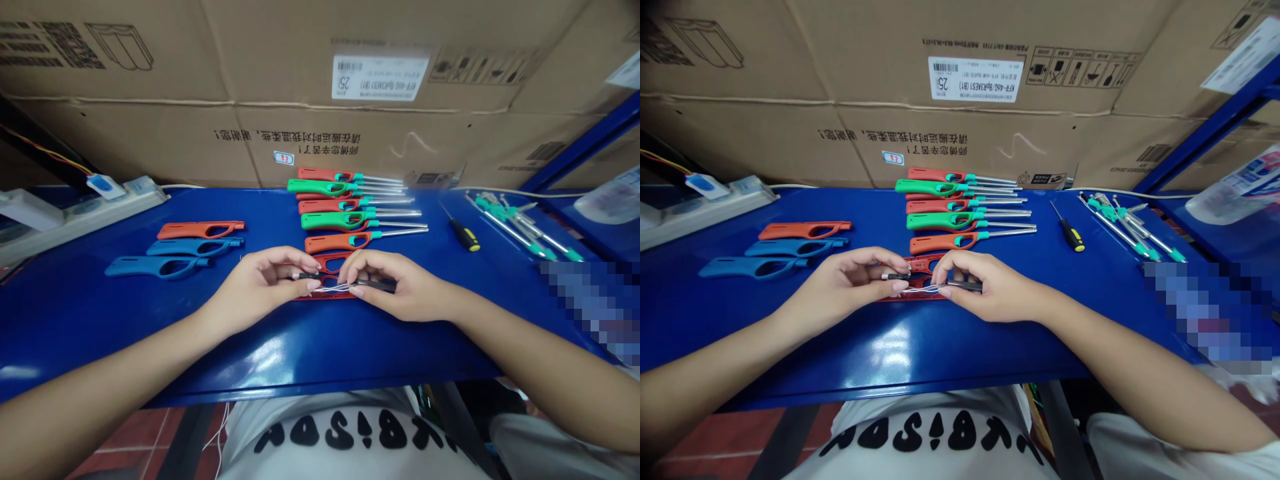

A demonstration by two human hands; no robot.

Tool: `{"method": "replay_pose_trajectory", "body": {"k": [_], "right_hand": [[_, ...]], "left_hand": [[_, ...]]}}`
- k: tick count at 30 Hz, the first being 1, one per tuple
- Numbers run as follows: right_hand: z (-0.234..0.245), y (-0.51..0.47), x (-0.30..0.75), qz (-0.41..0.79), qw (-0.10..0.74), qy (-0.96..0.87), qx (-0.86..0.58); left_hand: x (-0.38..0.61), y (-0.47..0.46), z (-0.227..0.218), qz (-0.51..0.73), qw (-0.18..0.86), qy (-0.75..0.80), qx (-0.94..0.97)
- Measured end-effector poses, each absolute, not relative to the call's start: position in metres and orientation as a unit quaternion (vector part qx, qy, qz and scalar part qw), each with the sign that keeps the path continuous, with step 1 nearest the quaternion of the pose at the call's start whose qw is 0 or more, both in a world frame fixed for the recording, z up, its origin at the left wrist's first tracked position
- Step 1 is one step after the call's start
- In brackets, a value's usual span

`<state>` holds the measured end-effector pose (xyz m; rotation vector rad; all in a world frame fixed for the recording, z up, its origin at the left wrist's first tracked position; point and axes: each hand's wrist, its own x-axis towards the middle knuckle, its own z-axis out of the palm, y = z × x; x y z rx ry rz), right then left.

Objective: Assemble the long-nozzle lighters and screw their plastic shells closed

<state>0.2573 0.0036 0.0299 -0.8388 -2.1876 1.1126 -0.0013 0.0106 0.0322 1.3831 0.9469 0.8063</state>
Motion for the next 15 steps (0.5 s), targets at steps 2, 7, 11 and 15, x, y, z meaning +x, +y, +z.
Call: {"method": "replay_pose_trajectory", "body": {"k": [2, 7, 11, 15], "right_hand": [[0.029, 0.0041, 0.2579, 0.417, 0.277, -0.811, -0.301], [0.0274, 0.0055, 0.2599, 0.417, 0.298, -0.81, -0.284], [0.0303, 0.0067, 0.2598, 0.381, 0.296, -0.838, -0.256], [0.0324, 0.0076, 0.2588, 0.365, 0.283, -0.856, -0.231]], "left_hand": [[-0.0016, 0.0116, 0.0331, 0.351, 0.602, 0.42, 0.581], [-0.0014, 0.013, 0.0377, 0.359, 0.606, 0.436, 0.56], [-0.0013, 0.013, 0.0386, 0.358, 0.573, 0.44, 0.592], [-0.0014, 0.0132, 0.0372, 0.361, 0.541, 0.433, 0.624]]}}
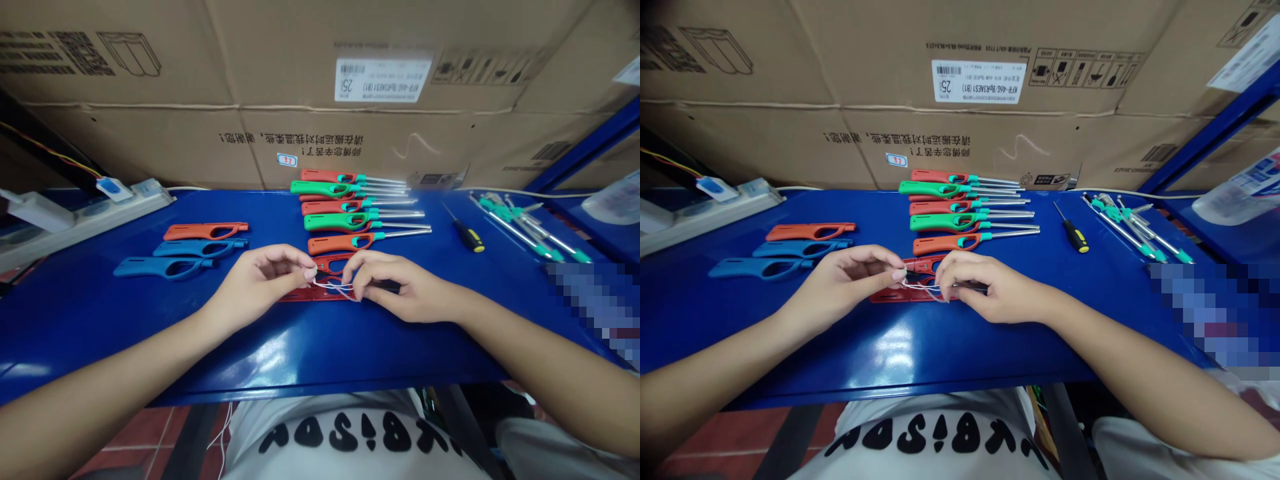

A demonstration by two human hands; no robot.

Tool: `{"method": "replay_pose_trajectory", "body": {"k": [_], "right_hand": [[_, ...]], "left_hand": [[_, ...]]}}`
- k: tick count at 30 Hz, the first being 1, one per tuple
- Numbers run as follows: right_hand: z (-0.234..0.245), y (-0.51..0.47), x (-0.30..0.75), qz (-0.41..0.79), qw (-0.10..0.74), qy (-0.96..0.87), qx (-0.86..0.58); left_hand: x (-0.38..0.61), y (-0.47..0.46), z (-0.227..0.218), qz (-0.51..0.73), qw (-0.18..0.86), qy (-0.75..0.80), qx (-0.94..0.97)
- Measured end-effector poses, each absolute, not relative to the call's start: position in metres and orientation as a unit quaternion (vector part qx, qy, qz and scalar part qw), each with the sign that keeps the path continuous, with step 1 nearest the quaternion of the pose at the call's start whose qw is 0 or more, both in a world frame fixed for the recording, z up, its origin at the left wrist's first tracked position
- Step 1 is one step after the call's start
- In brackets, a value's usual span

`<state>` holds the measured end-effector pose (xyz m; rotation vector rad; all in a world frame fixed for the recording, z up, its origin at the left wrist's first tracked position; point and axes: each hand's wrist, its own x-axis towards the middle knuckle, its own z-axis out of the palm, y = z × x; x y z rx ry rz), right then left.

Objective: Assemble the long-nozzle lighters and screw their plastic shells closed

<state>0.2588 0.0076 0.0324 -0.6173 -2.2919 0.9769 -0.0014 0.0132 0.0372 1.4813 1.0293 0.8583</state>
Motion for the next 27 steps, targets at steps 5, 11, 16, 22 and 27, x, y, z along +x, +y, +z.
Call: {"method": "replay_pose_trajectory", "body": {"k": [5, 11, 16, 22, 27], "right_hand": [[0.032, 0.008, 0.261, 0.369, 0.262, -0.86, -0.234], [0.039, 0.007, 0.266, 0.347, 0.221, -0.878, -0.247], [0.04, 0.003, 0.265, 0.314, 0.154, -0.893, -0.282], [0.035, 0.003, 0.267, 0.311, 0.129, -0.88, -0.334], [0.036, 0.005, 0.271, 0.294, 0.133, -0.864, -0.386]], "left_hand": [[-0.004, 0.013, 0.035, 0.345, 0.441, 0.424, 0.712], [-0.01, 0.015, 0.027, 0.294, 0.268, 0.353, 0.847], [-0.012, 0.018, 0.023, 0.258, 0.198, 0.301, 0.896], [-0.012, 0.021, 0.021, 0.238, 0.158, 0.272, 0.919], [-0.013, 0.02, 0.02, 0.239, 0.15, 0.27, 0.921]]}}
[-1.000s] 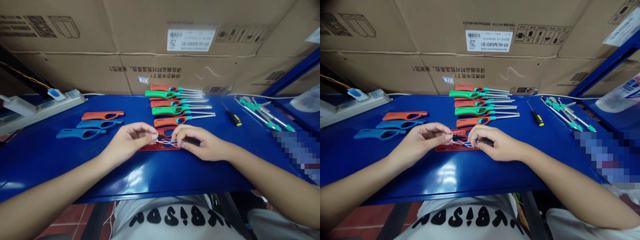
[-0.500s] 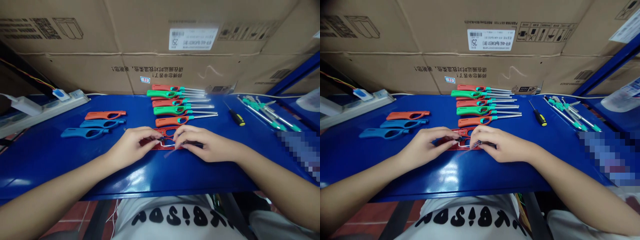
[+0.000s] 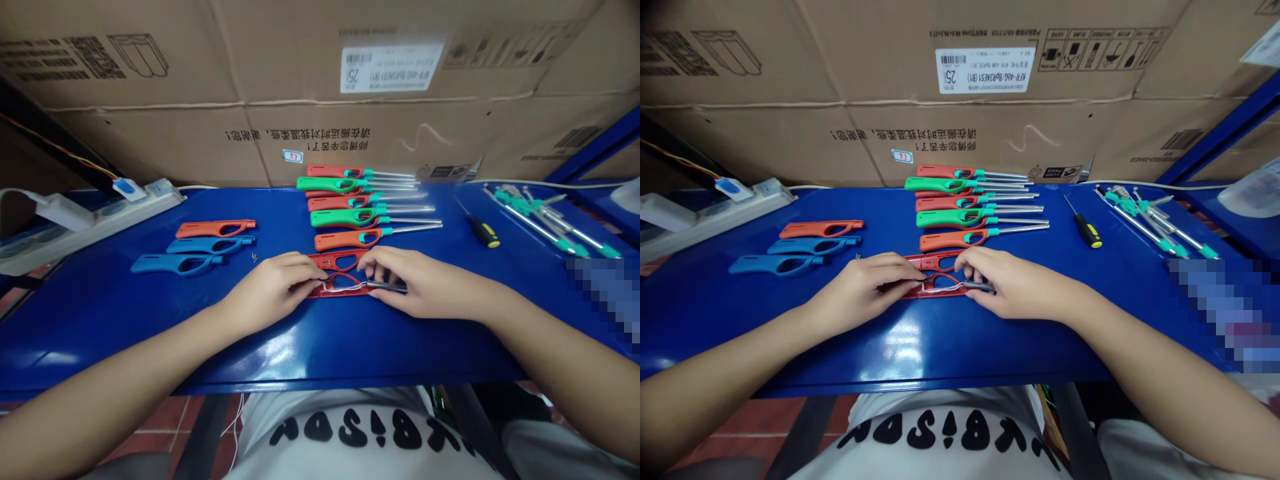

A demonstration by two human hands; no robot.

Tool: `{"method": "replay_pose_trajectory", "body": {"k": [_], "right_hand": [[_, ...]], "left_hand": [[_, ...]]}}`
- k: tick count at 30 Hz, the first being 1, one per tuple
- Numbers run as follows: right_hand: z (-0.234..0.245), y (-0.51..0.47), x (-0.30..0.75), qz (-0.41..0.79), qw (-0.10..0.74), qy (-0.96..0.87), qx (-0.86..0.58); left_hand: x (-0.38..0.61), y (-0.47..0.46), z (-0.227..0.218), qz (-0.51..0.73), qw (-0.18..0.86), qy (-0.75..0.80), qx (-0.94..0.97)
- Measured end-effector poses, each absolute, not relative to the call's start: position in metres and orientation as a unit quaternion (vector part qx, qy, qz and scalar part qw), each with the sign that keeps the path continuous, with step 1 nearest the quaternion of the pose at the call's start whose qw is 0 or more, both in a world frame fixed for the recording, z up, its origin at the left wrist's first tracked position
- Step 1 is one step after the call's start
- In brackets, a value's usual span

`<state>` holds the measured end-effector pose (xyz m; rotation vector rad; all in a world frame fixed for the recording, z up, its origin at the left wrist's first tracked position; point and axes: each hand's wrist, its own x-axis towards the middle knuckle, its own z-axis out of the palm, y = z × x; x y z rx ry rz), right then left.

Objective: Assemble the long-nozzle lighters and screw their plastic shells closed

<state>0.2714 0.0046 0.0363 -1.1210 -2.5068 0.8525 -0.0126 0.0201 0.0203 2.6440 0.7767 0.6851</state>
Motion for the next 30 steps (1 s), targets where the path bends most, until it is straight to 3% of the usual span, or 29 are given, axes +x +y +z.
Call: {"method": "replay_pose_trajectory", "body": {"k": [7, 14, 30], "right_hand": [[0.046, 0.009, 0.275, 0.243, 0.057, -0.88, -0.404], [0.046, 0.009, 0.276, 0.214, 0.04, -0.896, -0.388], [0.039, 0.013, 0.271, 0.279, 0.076, -0.863, -0.415]], "left_hand": [[-0.013, 0.02, 0.023, 0.237, 0.149, 0.268, 0.922], [-0.014, 0.016, 0.027, 0.206, 0.158, 0.263, 0.929], [-0.013, 0.01, 0.025, 0.187, 0.119, 0.282, 0.933]]}}
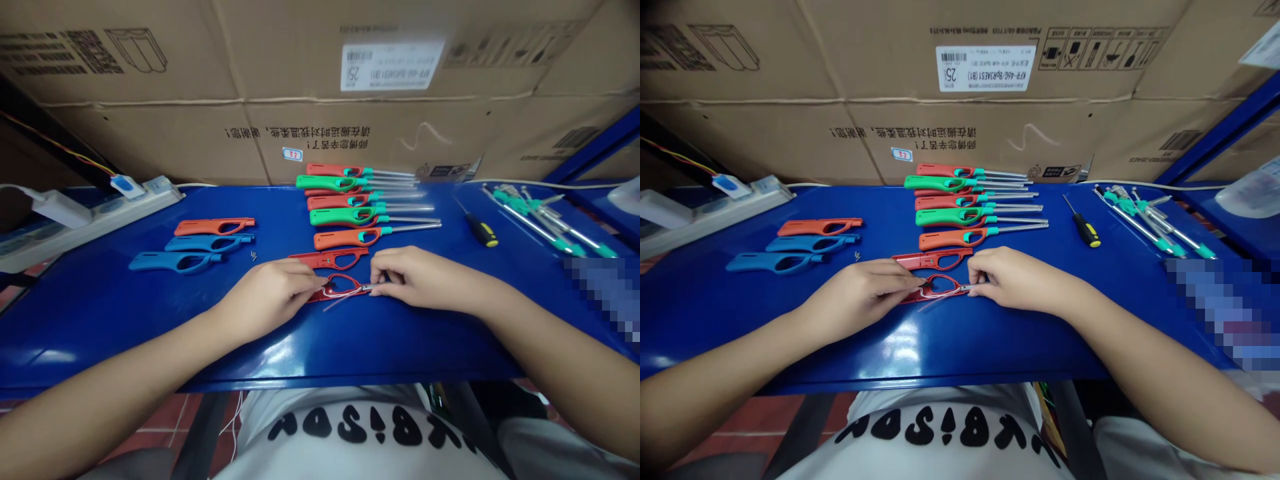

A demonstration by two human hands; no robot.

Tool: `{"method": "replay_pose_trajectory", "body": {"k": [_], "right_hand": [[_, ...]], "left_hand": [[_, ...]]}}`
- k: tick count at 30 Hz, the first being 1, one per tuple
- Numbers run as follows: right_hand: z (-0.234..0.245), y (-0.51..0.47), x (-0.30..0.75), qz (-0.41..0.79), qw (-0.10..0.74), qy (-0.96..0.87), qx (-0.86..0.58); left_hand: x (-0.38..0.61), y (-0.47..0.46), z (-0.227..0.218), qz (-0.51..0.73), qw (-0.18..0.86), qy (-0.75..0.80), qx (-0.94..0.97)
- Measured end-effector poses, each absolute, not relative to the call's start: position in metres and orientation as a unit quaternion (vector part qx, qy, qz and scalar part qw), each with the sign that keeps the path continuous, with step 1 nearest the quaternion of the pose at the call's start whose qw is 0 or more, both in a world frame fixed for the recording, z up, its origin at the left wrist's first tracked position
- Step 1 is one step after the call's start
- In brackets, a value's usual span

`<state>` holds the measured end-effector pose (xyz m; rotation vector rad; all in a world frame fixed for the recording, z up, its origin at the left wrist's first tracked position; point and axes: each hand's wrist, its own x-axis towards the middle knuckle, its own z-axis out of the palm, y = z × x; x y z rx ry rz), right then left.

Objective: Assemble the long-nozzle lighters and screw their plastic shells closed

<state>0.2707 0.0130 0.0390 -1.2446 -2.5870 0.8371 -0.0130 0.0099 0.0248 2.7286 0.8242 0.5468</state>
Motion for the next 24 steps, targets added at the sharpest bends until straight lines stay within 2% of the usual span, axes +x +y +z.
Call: {"method": "replay_pose_trajectory", "body": {"k": [10, 18, 24], "right_hand": [[0.044, 0.012, 0.273, 0.282, 0.044, -0.849, -0.444], [0.046, 0.01, 0.272, 0.289, 0.045, -0.853, -0.433], [0.046, 0.009, 0.273, 0.281, 0.049, -0.858, -0.428]], "left_hand": [[-0.008, -0.008, 0.029, 0.115, 0.016, 0.291, 0.95], [-0.007, 0.003, 0.013, 0.249, 0.136, 0.321, 0.904], [-0.004, 0.006, 0.012, 0.258, 0.149, 0.312, 0.902]]}}
